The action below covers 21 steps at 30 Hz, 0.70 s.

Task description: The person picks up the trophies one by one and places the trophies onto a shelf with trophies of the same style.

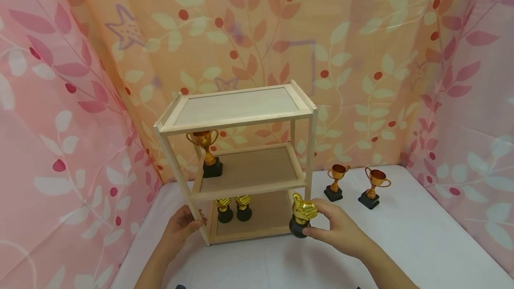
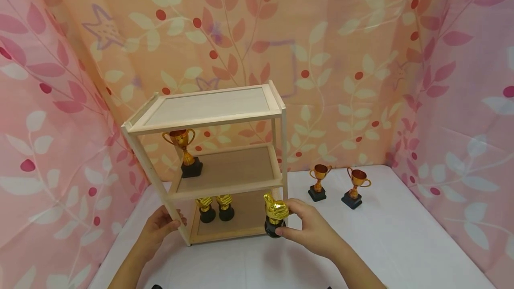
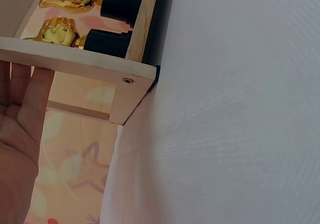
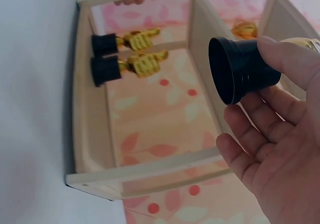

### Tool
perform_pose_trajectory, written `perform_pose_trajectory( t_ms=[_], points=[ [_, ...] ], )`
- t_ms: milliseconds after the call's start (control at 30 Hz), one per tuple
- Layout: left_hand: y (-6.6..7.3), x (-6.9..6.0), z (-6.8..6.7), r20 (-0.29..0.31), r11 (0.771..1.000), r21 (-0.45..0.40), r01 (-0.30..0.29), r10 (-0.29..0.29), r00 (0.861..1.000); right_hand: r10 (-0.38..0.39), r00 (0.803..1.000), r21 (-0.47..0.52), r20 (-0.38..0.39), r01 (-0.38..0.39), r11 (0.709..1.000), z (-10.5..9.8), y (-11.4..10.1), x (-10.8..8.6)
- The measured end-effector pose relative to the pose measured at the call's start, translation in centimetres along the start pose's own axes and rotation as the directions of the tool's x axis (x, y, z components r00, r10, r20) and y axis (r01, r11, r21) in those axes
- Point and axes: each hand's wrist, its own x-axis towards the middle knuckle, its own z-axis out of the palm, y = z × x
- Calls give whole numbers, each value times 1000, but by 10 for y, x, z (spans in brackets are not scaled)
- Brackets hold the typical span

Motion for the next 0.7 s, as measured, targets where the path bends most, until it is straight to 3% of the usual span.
perform_pose_trajectory(
  t_ms=[700],
  points=[
    [0, -1, 0, 1, 999, -7, -40, 40, 999, 175, 980, 102, 91, -184, 978, 56, 21, 14]
  ],
)
